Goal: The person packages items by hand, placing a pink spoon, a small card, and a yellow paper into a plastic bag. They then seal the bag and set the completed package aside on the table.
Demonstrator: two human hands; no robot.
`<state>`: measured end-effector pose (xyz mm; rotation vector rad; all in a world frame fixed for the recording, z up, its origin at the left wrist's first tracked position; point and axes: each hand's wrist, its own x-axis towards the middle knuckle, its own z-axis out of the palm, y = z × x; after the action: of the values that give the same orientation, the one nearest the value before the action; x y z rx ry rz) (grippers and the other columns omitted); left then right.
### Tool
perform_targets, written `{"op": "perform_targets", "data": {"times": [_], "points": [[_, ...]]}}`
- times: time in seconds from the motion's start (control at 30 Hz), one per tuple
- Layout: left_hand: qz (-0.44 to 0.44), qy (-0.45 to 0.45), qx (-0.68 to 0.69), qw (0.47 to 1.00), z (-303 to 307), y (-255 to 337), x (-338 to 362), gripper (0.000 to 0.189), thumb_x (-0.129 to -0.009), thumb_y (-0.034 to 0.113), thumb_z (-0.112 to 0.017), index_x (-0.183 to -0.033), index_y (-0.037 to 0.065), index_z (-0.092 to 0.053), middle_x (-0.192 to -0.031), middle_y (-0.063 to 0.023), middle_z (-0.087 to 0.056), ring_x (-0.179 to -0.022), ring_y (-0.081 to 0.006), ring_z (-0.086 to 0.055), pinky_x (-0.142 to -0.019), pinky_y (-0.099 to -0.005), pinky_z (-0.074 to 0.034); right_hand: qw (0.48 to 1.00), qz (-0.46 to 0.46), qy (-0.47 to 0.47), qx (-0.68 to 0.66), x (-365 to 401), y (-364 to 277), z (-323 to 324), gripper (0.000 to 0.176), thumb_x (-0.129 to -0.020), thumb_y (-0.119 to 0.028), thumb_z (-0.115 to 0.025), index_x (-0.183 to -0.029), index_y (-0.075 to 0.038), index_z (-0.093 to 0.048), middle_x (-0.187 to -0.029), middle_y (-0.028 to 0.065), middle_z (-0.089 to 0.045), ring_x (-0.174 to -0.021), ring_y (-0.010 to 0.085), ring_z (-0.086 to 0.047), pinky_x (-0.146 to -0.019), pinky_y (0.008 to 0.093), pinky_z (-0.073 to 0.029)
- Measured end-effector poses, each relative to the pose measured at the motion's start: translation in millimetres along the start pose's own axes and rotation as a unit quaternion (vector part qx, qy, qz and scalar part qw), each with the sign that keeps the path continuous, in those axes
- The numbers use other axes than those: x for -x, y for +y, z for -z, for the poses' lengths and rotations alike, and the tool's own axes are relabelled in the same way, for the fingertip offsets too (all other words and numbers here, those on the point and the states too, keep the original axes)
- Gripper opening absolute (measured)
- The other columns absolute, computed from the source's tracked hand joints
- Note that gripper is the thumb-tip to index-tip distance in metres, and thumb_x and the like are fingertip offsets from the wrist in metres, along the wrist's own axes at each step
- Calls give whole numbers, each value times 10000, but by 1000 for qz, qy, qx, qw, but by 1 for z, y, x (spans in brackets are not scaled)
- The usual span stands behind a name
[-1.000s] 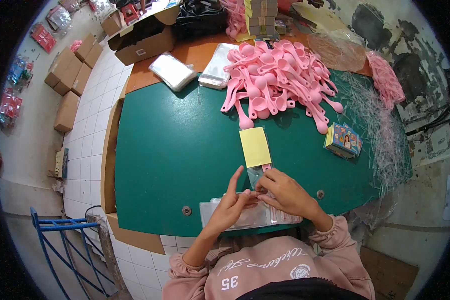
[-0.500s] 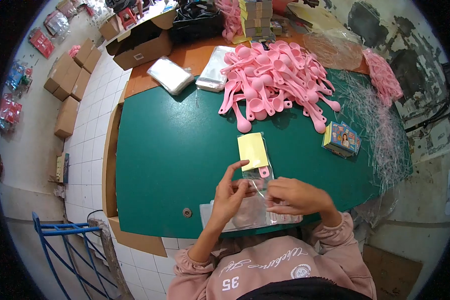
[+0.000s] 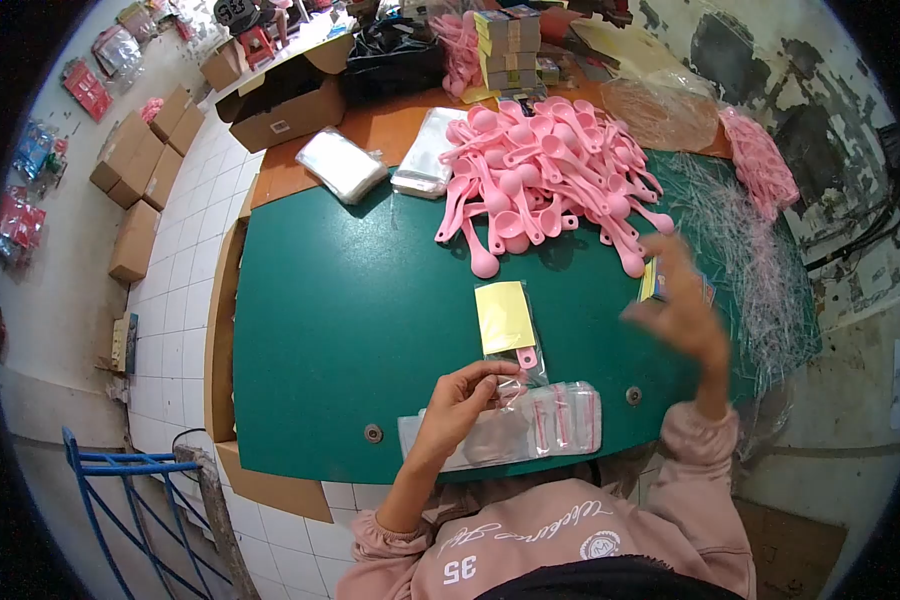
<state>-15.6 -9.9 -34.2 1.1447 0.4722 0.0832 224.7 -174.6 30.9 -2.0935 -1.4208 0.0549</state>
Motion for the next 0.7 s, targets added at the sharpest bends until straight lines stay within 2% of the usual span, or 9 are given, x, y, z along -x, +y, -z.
{"op": "perform_targets", "data": {"times": [0.03, 0.1, 0.23, 0.3, 0.37, 0.43, 0.53, 0.6, 0.7], "points": [[-6, -1, 3, 1000, -2, 2, -2, 233, -923, 86, -403, -1081, -21, -538, -1038, -110, -599, -925, -165, -602, -779, -254, -478, 996, 26, -61, -64, 8, -23, -20, 513, -658, -67, -688, -1102, -34, -431, -1024, 159, -457, -1000, 350, -470, -864, 392, -403], [3, -9, 14, 1000, -4, 6, -3, 235, -922, 84, -404, -1083, -22, -538, -1027, -109, -601, -925, -158, -598, -777, -252, -477, 991, 22, -82, -101, 23, -55, -57, 449, -661, -75, -697, -1050, -48, -474, -968, 135, -444, -937, 294, -490, -798, 374, -430], [16, -31, -35, 999, 2, 14, 4, 224, -914, 73, -413, -1086, -10, -530, -992, -104, -604, -935, -137, -582, -778, -255, -479, 981, 12, -56, -186, 32, -48, -88, 302, -681, -82, -690, -941, -48, -540, -945, 129, -442, -886, 253, -498, -772, 353, -430], [16, -13, -37, 999, 8, 14, 7, 212, -897, 56, -443, -1085, -1, -524, -995, -96, -598, -926, -128, -579, -779, -259, -481, 967, -42, -46, -248, 31, -48, -85, 180, -701, -86, -677, -830, -26, -568, -940, 124, -446, -873, 244, -503, -758, 331, -433], [19, 5, -37, 999, 8, 12, 7, 211, -880, 40, -472, -1084, 8, -517, -998, -88, -591, -916, -120, -577, -780, -263, -484, 961, -44, -60, -266, 32, -45, -84, 174, -703, -92, -677, -822, -22, -570, -940, 115, -448, -868, 242, -505, -757, 327, -433], [-108, -32, -259, 959, 4, 7, 6, 237, -828, 7, -523, -1062, 42, -517, -1011, -94, -582, -877, -153, -610, -721, -281, -519, 955, -47, -77, -283, 34, -42, -81, 170, -706, -99, -676, -814, -18, -573, -940, 107, -451, -864, 240, -506, -757, 322, -433], [-105, 11, -310, 945, 1, 2, 7, 176, -789, 23, -596, -962, 28, -561, -947, -74, -576, -830, -142, -600, -660, -257, -518, 944, -46, -136, -297, 36, -40, -77, 171, -724, -103, -670, -833, -14, -571, -959, 91, -458, -848, 208, -514, -733, 303, -444], [-101, 30, -329, 939, -4, 2, 9, 140, -787, 27, -609, -922, 12, -573, -951, -62, -574, -820, -125, -587, -648, -241, -505, 892, -145, -147, -403, 42, -41, -82, 152, -757, -98, -644, -848, -7, -563, -923, 81, -497, -801, 161, -528, -688, 281, -460], [-100, 86, -282, 950, -9, -4, 9, 101, -778, 50, -630, -855, 1, -587, -879, -48, -581, -803, -109, -580, -630, -224, -497, 879, -198, -133, -412, 47, -42, -92, 150, -803, -113, -616, -858, 4, -542, -839, 71, -545, -736, 113, -553, -620, 254, -474]]}}
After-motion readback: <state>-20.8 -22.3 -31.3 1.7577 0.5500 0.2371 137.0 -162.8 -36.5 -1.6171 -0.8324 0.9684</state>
